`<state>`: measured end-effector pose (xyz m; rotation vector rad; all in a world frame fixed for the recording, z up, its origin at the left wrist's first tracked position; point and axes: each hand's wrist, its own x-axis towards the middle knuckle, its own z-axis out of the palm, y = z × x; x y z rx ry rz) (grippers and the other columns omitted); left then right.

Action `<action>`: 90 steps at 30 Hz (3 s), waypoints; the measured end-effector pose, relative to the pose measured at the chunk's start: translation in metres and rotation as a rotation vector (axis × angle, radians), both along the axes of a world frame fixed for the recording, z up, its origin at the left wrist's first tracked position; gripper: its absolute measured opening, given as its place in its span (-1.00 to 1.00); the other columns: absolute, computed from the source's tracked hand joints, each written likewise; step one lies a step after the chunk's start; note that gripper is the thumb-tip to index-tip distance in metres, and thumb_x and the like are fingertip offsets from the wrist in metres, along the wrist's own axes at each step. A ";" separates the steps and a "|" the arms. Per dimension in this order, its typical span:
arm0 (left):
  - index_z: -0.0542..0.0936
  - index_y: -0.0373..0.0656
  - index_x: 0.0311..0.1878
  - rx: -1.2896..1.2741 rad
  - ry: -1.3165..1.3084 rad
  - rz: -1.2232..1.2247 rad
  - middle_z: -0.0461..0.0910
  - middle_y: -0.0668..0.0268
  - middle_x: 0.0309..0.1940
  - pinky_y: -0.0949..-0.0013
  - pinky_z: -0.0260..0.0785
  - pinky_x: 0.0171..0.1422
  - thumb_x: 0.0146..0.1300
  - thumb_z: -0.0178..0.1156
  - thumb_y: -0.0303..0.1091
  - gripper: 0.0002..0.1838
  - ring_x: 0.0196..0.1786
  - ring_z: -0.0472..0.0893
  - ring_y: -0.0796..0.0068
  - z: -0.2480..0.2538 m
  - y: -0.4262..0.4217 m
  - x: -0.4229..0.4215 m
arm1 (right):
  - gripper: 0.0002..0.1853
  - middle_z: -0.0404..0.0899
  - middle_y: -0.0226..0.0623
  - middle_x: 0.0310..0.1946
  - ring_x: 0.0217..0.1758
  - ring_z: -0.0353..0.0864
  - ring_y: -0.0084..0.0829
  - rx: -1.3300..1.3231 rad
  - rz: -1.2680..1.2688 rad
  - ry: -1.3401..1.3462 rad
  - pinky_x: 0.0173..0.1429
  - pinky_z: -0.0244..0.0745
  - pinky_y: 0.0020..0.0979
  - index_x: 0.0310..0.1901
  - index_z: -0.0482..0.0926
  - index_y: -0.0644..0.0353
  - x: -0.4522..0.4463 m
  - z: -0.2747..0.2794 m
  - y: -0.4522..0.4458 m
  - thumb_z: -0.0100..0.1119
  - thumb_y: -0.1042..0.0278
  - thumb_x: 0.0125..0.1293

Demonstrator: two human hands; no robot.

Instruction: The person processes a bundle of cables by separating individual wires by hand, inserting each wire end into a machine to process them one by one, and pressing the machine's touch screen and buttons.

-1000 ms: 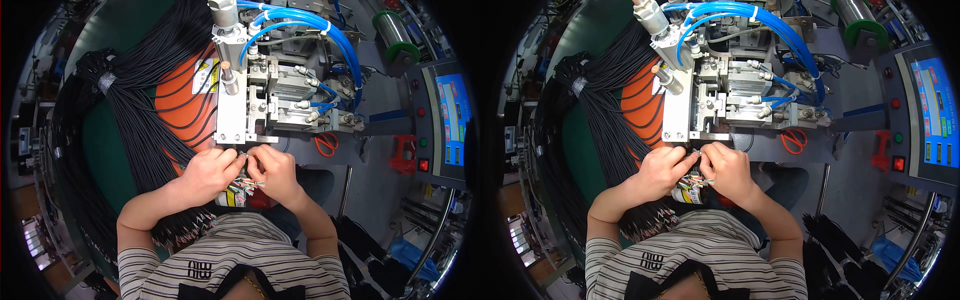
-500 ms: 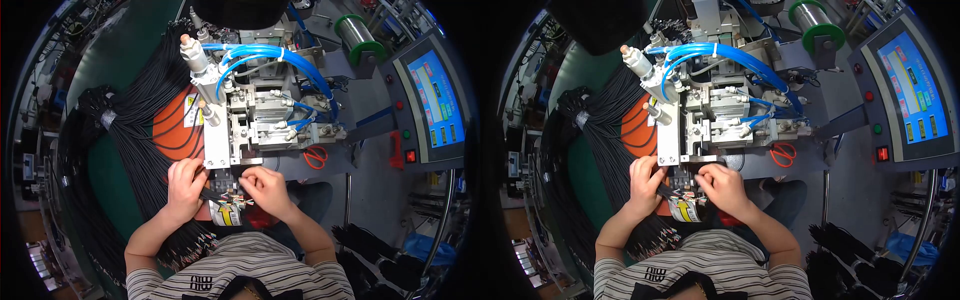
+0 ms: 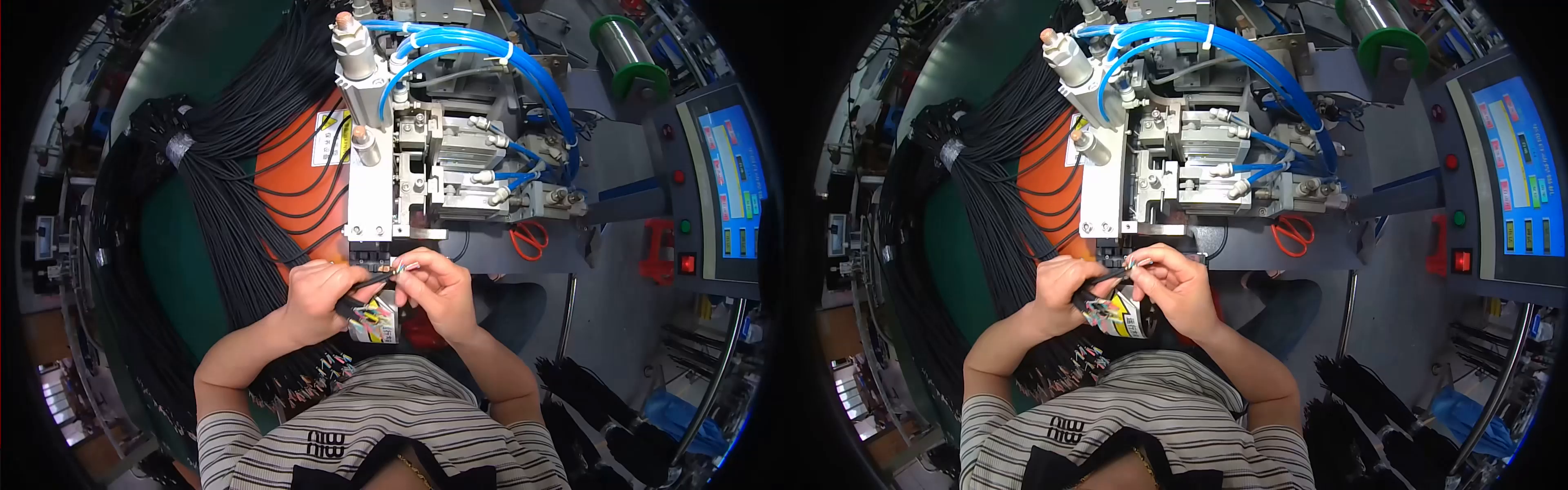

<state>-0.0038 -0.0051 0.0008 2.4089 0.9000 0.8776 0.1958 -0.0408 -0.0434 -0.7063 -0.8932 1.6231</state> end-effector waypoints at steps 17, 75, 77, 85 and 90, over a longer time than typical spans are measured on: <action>0.61 -0.31 -0.07 0.186 0.121 -0.088 0.66 0.20 -0.28 0.33 0.33 -0.35 -0.12 0.34 -0.48 -0.57 -0.39 0.61 0.33 0.001 0.002 0.008 | -0.86 0.51 -0.39 -0.44 -0.57 0.41 -0.66 -0.375 0.087 0.296 -0.47 0.30 -0.64 -0.09 0.59 0.31 0.004 0.005 0.004 0.11 0.51 0.37; 0.54 -0.20 -0.32 0.012 0.070 -0.031 0.50 0.36 -0.63 0.34 0.13 -0.52 -0.19 0.36 -0.43 -0.70 -0.62 0.52 0.38 0.000 0.002 0.011 | -0.90 0.58 -0.31 -0.43 -0.65 0.50 -0.56 0.439 -0.199 -0.756 -0.58 0.39 -0.52 -0.36 0.59 0.30 0.001 0.015 0.017 0.31 0.61 0.07; 0.55 -0.23 -0.26 0.054 0.126 -0.028 0.46 0.37 -0.63 0.34 0.21 -0.47 -0.20 0.33 -0.44 -0.67 -0.61 0.51 0.36 -0.002 0.000 0.012 | -0.90 0.58 -0.32 -0.42 -0.64 0.53 -0.49 0.487 -0.225 -0.853 -0.57 0.41 -0.47 -0.38 0.59 0.26 0.003 0.015 0.017 0.31 0.59 0.05; 0.55 -0.36 0.02 0.045 0.318 0.016 0.48 0.23 -0.24 0.30 0.41 -0.22 -0.16 0.25 -0.52 -0.48 -0.25 0.55 0.28 0.004 -0.003 0.011 | -0.91 0.51 -0.31 -0.48 -0.62 0.52 -0.29 0.603 -0.264 -1.191 -0.52 0.41 -0.33 -0.43 0.53 0.23 0.002 0.011 0.019 0.27 0.54 0.09; 0.55 -0.38 0.03 0.049 0.290 0.003 0.49 0.23 -0.25 0.28 0.43 -0.21 -0.20 0.26 -0.54 -0.44 -0.27 0.55 0.28 0.000 -0.003 0.009 | -0.94 0.49 -0.30 -0.44 -0.57 0.56 -0.24 0.546 -0.262 -1.142 -0.48 0.45 -0.29 -0.38 0.55 0.20 0.001 0.005 0.015 0.23 0.45 0.17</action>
